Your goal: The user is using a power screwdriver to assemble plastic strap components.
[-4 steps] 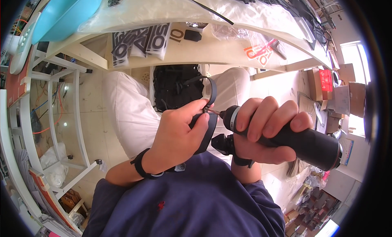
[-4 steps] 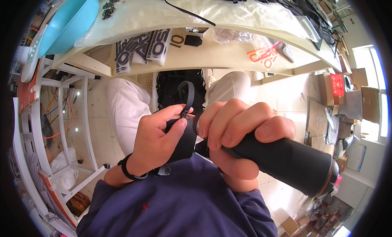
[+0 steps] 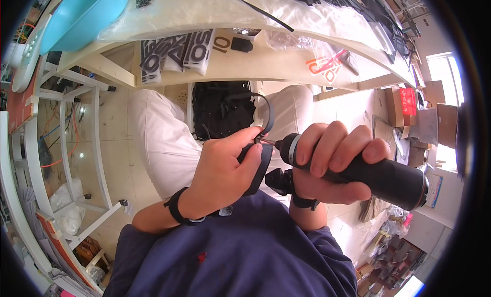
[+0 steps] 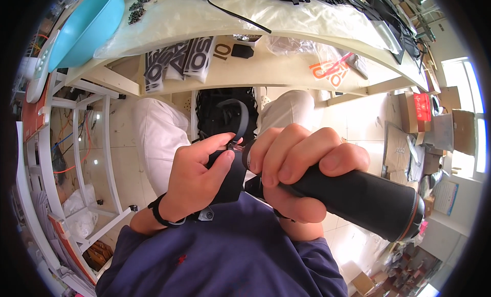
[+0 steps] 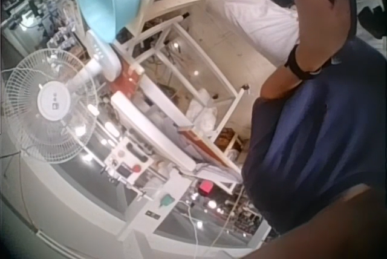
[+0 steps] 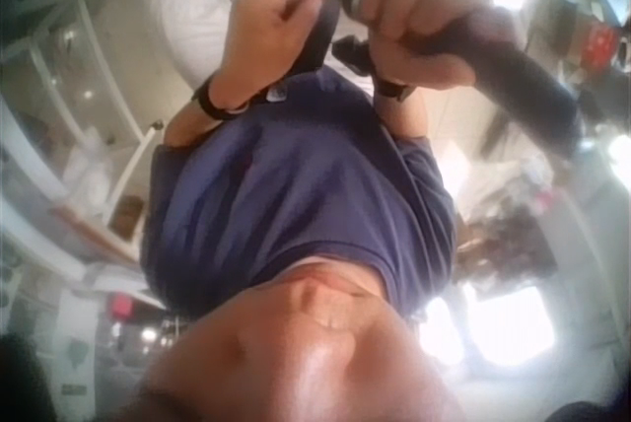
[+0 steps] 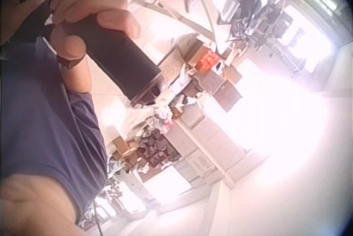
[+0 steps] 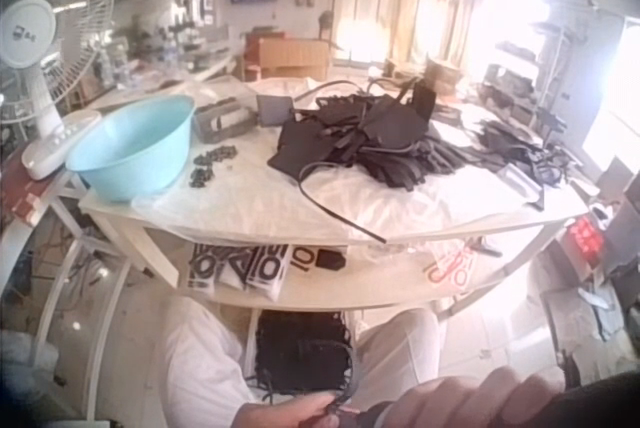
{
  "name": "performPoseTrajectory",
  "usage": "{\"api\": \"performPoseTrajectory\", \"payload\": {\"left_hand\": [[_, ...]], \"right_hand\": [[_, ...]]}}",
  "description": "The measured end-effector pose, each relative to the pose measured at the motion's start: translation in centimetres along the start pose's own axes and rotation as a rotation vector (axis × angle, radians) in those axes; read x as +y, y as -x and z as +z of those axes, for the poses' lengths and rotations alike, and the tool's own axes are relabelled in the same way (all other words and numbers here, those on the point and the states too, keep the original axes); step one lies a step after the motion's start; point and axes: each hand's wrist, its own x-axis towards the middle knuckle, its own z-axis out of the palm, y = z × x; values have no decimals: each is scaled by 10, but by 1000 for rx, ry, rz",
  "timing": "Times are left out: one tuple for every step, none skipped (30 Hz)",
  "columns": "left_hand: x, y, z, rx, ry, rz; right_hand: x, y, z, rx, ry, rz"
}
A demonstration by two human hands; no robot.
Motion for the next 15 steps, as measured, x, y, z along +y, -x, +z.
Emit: {"api": "performPoseTrajectory", "payload": {"left_hand": [[0, -1, 0, -1, 0, -3], [0, -3, 1, -5, -5, -18], [0, -1, -1, -4, -8, -24], [0, 0, -2, 1, -7, -19], [1, 1, -4, 9, -6, -7], [0, -1, -4, 10, -7, -4], [0, -3, -4, 7, -7, -6], [0, -6, -4, 4, -4, -6], [0, -7, -5, 6, -5, -4], [0, -8, -5, 8, -12, 2], [1, -7, -5, -4, -10, -35], [1, -9, -5, -14, -14, -57], [-9, -11, -4, -22, -2, -62], [-12, -16, -4, -31, 10, -57], [-15, -21, -5, -31, 17, -57]], "right_hand": [[1, 0, -1, -1, -4, 10], [0, 0, -3, 2, -4, 13], [-4, 2, 0, -5, -39, 36], [-6, 3, 3, -13, -73, 59], [-6, 2, 5, -19, -75, 57], [-5, 2, 4, -23, -71, 59], [-5, 1, 3, -29, -68, 60], [-3, 0, 3, -27, -67, 59], [-1, 0, 3, -8, -76, 55], [1, 0, 3, 10, -86, 48], [2, 0, 2, 8, -91, 38], [4, 0, 0, 10, -84, 32], [8, 2, -2, 13, -76, 24], [11, 3, -3, 48, -31, 38], [14, 5, -5, 43, -50, 12]]}}
